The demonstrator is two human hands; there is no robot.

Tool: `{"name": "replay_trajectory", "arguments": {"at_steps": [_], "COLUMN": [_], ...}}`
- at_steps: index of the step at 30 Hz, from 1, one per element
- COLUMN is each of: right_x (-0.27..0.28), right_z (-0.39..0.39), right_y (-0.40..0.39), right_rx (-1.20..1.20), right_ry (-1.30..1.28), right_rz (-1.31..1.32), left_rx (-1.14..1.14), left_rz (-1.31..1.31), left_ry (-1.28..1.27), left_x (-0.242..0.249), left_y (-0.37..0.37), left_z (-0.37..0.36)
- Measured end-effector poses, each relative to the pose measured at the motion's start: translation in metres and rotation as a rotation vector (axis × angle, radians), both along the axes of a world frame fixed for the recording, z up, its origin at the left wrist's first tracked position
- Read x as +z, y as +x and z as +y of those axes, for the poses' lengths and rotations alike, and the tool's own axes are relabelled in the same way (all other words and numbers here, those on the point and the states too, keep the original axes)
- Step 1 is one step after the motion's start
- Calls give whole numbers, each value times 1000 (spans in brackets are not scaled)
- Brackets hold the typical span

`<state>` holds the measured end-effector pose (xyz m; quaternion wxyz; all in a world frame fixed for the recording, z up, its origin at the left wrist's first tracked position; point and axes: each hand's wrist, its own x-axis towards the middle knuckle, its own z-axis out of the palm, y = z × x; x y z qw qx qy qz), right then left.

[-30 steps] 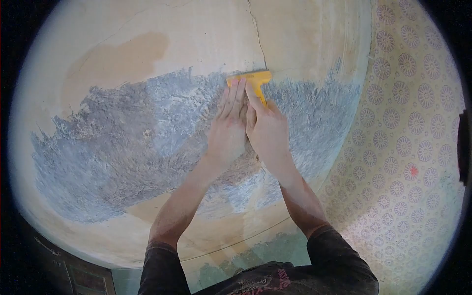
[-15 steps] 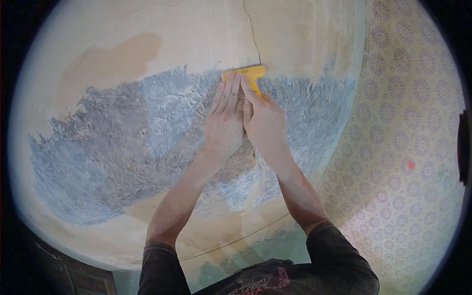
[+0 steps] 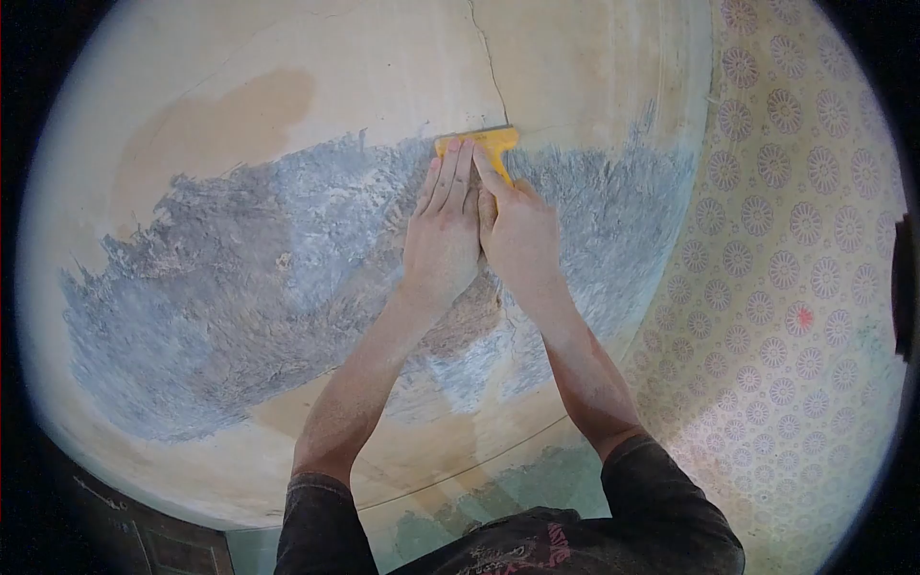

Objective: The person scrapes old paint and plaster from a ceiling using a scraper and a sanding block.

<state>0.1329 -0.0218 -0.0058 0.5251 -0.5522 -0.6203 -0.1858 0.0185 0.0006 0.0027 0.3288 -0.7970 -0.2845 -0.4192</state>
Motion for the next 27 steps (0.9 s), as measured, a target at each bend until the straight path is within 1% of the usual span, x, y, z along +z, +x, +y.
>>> {"name": "replay_trajectory", "arguments": {"at_steps": [2,6,8,11,14,17,18,20,23,27], "right_x": [-10,1,1,-14,-4,4,1,-10,1,-6], "right_z": [-3,8,7,0,9,14,12,6,8,4], "right_y": [2,4,8,10,9,15,18,21,21,27], "right_rx": [20,-18,-24,1,-48,-47,-49,-33,-81,-52], "right_ry": [19,7,44,13,33,95,98,26,-11,40], "right_rz": [-43,-14,-64,-24,-4,-20,-26,-12,7,-31], "left_rx": [-9,22,30,-24,9,-3,-5,-47,-37,6], "left_rz": [37,66,64,67,74,53,47,72,42,77], "left_ry": [-27,-6,9,-40,7,13,16,-44,-24,-1], "left_x": [-10,4,5,-14,-1,12,9,-5,3,-2], "left_y": [-2,2,4,5,8,15,17,17,22,24], "left_z": [-2,7,4,1,15,9,8,5,16,8]}}
